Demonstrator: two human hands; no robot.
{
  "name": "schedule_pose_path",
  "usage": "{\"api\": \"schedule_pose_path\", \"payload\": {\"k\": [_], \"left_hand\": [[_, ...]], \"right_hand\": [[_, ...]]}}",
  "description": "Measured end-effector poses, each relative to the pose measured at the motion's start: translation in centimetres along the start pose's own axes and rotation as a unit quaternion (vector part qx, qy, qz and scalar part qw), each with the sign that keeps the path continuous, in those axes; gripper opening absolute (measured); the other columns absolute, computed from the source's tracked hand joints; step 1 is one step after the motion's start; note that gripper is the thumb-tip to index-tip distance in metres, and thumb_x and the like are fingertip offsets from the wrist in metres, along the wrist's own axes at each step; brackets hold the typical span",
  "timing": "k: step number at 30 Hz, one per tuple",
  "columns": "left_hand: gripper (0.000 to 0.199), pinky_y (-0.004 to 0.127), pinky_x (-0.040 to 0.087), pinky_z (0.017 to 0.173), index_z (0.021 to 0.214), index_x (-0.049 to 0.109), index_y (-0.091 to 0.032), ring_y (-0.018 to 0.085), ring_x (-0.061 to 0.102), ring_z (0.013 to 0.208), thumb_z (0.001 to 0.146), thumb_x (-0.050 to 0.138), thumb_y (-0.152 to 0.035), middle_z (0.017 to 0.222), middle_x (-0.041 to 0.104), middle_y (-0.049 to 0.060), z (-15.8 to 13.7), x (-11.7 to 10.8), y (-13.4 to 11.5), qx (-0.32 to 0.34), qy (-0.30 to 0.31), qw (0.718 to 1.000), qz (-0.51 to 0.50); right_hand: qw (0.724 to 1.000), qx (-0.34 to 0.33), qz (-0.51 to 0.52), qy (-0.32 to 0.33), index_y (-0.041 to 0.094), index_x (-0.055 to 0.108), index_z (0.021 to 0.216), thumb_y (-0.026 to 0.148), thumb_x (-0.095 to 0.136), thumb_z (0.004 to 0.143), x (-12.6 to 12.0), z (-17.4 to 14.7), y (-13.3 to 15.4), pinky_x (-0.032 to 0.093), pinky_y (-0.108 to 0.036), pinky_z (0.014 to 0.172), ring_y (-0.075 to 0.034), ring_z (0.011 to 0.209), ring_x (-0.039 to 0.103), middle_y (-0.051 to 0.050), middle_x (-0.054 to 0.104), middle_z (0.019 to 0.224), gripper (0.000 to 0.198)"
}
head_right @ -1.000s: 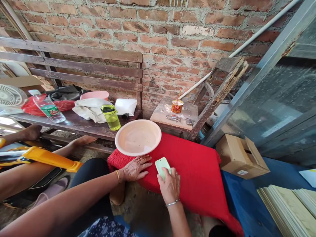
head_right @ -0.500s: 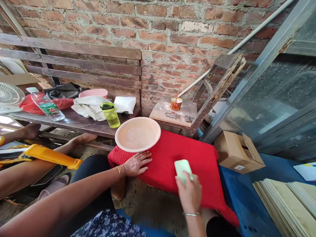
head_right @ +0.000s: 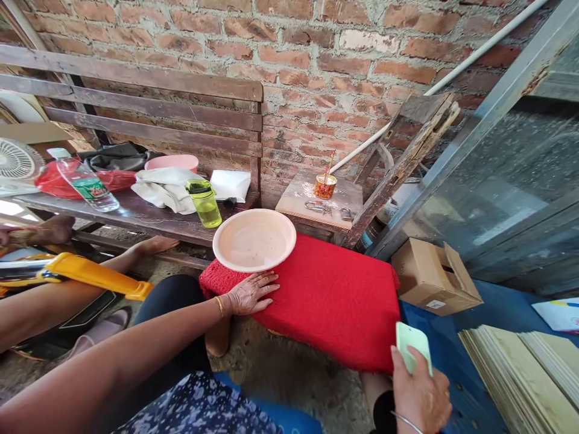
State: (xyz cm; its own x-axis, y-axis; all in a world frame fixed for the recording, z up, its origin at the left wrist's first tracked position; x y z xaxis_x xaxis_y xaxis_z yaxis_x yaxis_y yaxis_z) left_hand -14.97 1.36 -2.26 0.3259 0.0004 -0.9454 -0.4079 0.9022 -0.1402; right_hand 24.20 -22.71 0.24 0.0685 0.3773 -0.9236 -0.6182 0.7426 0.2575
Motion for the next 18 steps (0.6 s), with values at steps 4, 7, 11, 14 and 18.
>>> {"api": "schedule_pose_path", "payload": {"k": [4,7,11,14,18], "left_hand": [[0.045,0.049,0.038,0.115,0.134,0.061,-0.018,0.03,0.048,0.137,0.095,0.055,-0.039,0.145,0.054,0.016,0.0,-0.2,-0.1,0.001,-0.002,1.0,0.006],[0.045,0.049,0.039,0.114,0.134,0.061,-0.018,0.03,0.048,0.137,0.095,0.054,-0.039,0.145,0.054,0.016,0.1,-0.3,-0.1,0.008,-0.004,1.0,0.011],[0.045,0.049,0.039,0.114,0.134,0.061,-0.018,0.03,0.048,0.137,0.095,0.055,-0.04,0.145,0.054,0.015,0.1,-0.3,-0.1,0.008,-0.002,1.0,0.014],[0.045,0.048,0.038,0.115,0.134,0.061,-0.018,0.029,0.048,0.137,0.095,0.054,-0.04,0.144,0.055,0.015,0.1,-0.3,-0.1,0.003,-0.002,1.0,0.011],[0.045,0.046,0.037,0.116,0.134,0.061,-0.018,0.028,0.048,0.137,0.096,0.054,-0.041,0.145,0.054,0.015,0.0,-0.4,-0.2,0.003,-0.01,1.0,0.005]], "right_hand": [[0.968,-0.197,0.134,0.081,0.024,0.071,0.111,0.058,0.051,0.09,1.3,-5.8,13.4,0.047,-0.039,0.076,-0.029,0.089,0.061,-0.011,0.064,0.094,0.045],[0.93,-0.3,0.145,0.153,0.03,0.071,0.11,0.042,0.062,0.088,2.2,-11.3,23.1,0.046,-0.036,0.082,-0.024,0.092,0.062,-0.007,0.064,0.101,0.026],[0.926,-0.322,0.108,0.166,0.032,0.07,0.112,0.036,0.065,0.087,2.8,-12.4,24.8,0.045,-0.037,0.086,-0.024,0.096,0.061,-0.006,0.064,0.103,0.026],[0.952,-0.247,0.101,0.151,0.03,0.07,0.113,0.047,0.058,0.089,3.1,-8.3,17.5,0.047,-0.037,0.082,-0.025,0.094,0.062,-0.008,0.064,0.102,0.032],[0.993,-0.074,0.038,0.08,0.028,0.069,0.117,0.068,0.041,0.087,1.8,-2.4,3.7,0.049,-0.041,0.073,-0.03,0.088,0.062,-0.011,0.063,0.093,0.057]]}}
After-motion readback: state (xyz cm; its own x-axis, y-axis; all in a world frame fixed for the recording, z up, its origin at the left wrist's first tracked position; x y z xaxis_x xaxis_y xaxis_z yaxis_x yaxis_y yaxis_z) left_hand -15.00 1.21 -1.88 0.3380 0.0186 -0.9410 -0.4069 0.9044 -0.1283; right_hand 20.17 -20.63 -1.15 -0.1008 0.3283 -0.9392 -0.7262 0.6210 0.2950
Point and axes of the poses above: each hand's wrist, its own z-axis towards the middle knuckle, its own x-axis out of the palm, y = z × x, the point moved 9 cm from there along z, towards the middle knuckle
